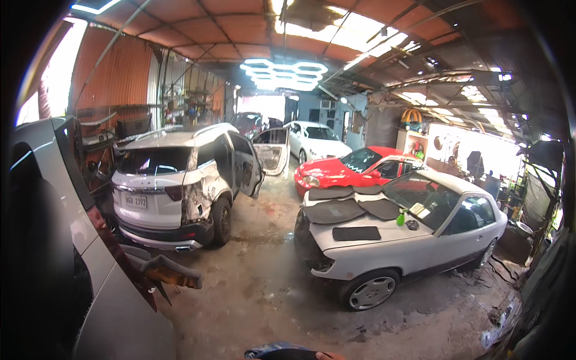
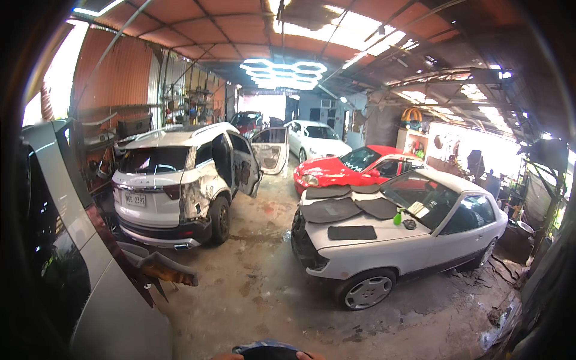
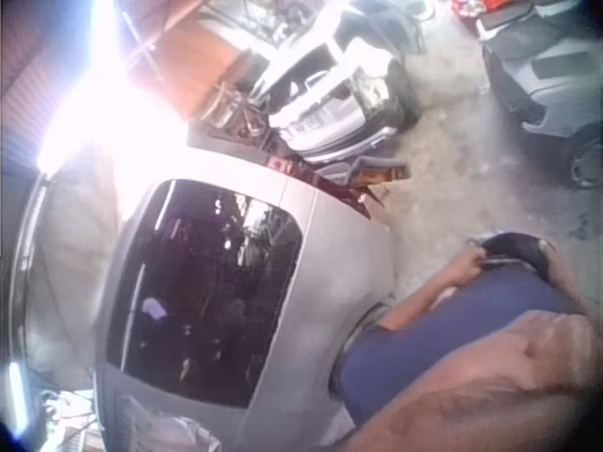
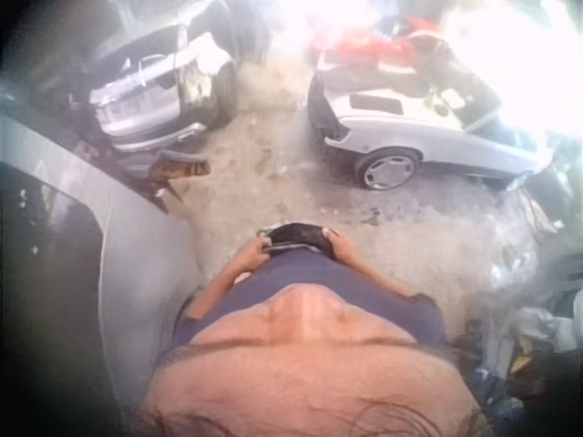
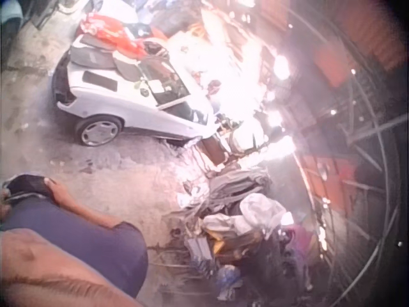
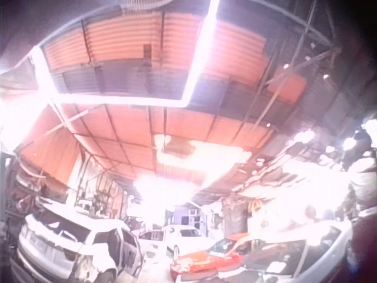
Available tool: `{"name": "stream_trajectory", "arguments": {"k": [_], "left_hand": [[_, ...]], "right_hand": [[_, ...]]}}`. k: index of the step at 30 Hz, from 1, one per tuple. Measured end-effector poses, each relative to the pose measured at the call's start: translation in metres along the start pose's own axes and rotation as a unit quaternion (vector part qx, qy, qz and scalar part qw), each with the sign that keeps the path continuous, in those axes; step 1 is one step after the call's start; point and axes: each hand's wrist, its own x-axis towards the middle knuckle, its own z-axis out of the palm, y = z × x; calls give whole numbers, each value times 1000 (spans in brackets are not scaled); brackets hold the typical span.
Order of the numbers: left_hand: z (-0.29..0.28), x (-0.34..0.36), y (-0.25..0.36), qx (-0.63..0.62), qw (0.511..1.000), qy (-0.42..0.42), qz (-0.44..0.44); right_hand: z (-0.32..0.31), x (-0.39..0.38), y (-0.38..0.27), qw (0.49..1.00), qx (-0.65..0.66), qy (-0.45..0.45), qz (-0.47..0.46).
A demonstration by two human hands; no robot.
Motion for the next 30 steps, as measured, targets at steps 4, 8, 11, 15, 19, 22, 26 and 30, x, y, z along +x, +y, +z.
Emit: {"name": "stream_trajectory", "arguments": {"k": [4, 8, 11, 15, 19, 22, 26, 30], "left_hand": [[-63, 79, -22, -33, 995, 63, -64], [-100, 180, -98, -101, 987, 119, -36], [-136, 267, -173, -127, 988, 84, -11], [-218, 384, -220, -91, 995, -34, 23], [-309, 481, -228, -24, 994, -72, 85], [-355, 558, -248, -20, 991, -112, 75], [-400, 653, -293, -38, 990, -119, 64], [-440, 755, -332, -5, 995, -85, 57]], "right_hand": [[12, 134, -48, 998, -43, -48, 9], [38, 266, -59, 992, -115, -37, -21], [66, 358, -67, 990, -141, -27, -10], [77, 455, -98, 985, -171, 11, 11], [91, 538, -166, 983, -165, 77, 37], [94, 612, -160, 980, -149, 123, 39], [105, 727, -155, 991, -52, 117, 43], [102, 866, -147, 989, -110, 89, 36]]}}
